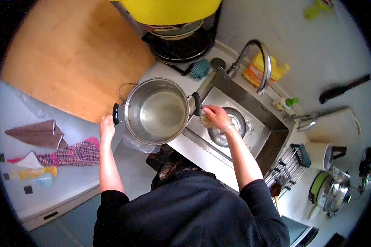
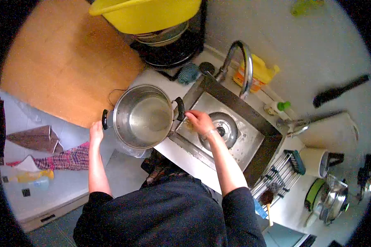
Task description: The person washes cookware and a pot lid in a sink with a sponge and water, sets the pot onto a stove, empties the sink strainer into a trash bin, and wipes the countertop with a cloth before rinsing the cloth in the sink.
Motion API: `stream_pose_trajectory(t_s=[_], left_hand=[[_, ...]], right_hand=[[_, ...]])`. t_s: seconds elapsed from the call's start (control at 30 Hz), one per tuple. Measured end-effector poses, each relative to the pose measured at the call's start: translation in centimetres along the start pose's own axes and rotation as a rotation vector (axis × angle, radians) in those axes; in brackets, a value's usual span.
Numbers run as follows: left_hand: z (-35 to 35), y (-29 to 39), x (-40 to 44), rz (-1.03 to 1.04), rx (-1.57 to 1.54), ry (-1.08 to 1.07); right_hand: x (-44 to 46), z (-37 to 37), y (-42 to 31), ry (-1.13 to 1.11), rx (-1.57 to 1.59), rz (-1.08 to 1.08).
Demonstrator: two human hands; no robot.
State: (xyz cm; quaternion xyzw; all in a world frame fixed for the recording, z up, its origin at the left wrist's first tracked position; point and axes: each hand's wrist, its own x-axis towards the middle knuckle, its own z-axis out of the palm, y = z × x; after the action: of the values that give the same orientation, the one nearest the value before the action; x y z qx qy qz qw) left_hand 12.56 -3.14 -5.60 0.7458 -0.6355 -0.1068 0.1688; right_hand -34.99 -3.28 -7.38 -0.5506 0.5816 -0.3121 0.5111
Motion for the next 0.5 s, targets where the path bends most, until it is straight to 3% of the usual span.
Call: stream_pose_trajectory(t_s=[0.03,0.1,0.17,0.27,0.33,0.5], left_hand=[[1.2,-2.0,1.3,-0.013,0.007,-0.123],[1.6,-2.0,1.9,-0.304,-0.616,-0.226],[-0.3,0.0,2.0,-0.389,-0.617,-0.331],[-1.0,1.0,3.1,-0.356,-0.77,-0.394],[-2.7,4.5,3.3,-0.212,-0.963,-0.417],[-5.6,12.9,4.8,-0.162,-1.11,-0.541]], right_hand=[[0.4,0.1,0.0,-0.059,-0.068,0.032],[0.9,0.8,-0.4,-0.029,-0.051,0.059],[1.3,1.1,-0.7,-0.044,-0.022,0.033],[0.7,0.9,0.0,0.005,0.093,0.085],[-0.1,0.6,1.5,0.045,0.145,0.103],[-1.9,0.8,5.7,0.091,0.309,0.173]])
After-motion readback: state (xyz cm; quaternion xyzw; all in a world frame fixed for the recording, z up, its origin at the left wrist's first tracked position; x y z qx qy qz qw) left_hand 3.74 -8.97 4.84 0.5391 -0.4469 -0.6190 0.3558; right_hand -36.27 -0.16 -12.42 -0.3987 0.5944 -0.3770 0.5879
